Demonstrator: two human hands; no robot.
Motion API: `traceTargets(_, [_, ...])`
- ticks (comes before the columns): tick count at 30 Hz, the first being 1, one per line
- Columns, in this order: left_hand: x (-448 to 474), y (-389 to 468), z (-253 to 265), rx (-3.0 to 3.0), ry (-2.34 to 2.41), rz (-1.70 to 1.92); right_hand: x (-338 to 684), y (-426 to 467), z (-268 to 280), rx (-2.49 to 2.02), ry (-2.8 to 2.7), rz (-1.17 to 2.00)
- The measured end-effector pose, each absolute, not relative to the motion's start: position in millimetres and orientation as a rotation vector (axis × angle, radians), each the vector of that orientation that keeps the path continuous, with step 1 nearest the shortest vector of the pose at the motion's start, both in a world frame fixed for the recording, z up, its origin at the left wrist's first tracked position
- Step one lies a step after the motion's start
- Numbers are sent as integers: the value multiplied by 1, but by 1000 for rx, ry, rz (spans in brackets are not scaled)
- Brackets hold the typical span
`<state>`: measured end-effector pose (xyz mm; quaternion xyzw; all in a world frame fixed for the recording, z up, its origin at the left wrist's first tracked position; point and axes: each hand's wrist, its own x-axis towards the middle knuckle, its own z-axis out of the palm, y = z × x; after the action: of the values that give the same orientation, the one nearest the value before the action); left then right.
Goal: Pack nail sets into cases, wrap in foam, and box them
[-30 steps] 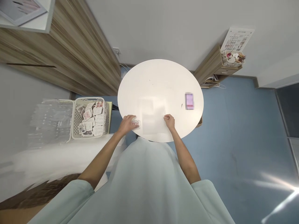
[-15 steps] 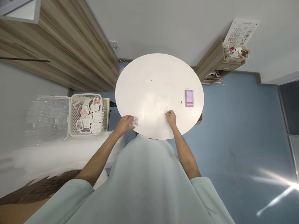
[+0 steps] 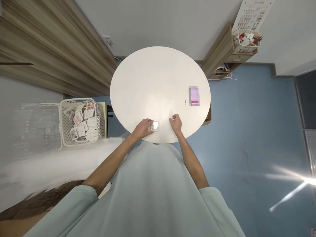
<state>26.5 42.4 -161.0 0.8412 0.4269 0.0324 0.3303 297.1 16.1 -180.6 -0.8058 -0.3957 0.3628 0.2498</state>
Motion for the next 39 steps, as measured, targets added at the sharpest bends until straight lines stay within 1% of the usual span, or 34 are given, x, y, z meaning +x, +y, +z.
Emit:
traceTargets(5, [35,40,-172,2259,1088,-11,297,-6,-176,-2207,-1032,1061])
traceTargets(14, [31,34,-178,2229,1104,-21,284,-55,-162,-2321,-1070,1173])
traceTargets(20, [29,31,-176,2173,1109,-5,262,-48,-133,-2199,-1280,1088])
traceTargets(24, [22,23,-165,2019,1204,146,230,-32,-120,-2131,-1549,1085])
traceTargets(27, [18,19,-156,1763,1387,237,206,-20,-122,-2114,-1739,1127])
traceTargets(30, [18,19,-151,1540,1505,219,187,-11,-130,-2133,-1888,1152])
traceTargets(39, [26,26,-164,1433,1645,169,170,-7,-146,-2070,-2061,1216])
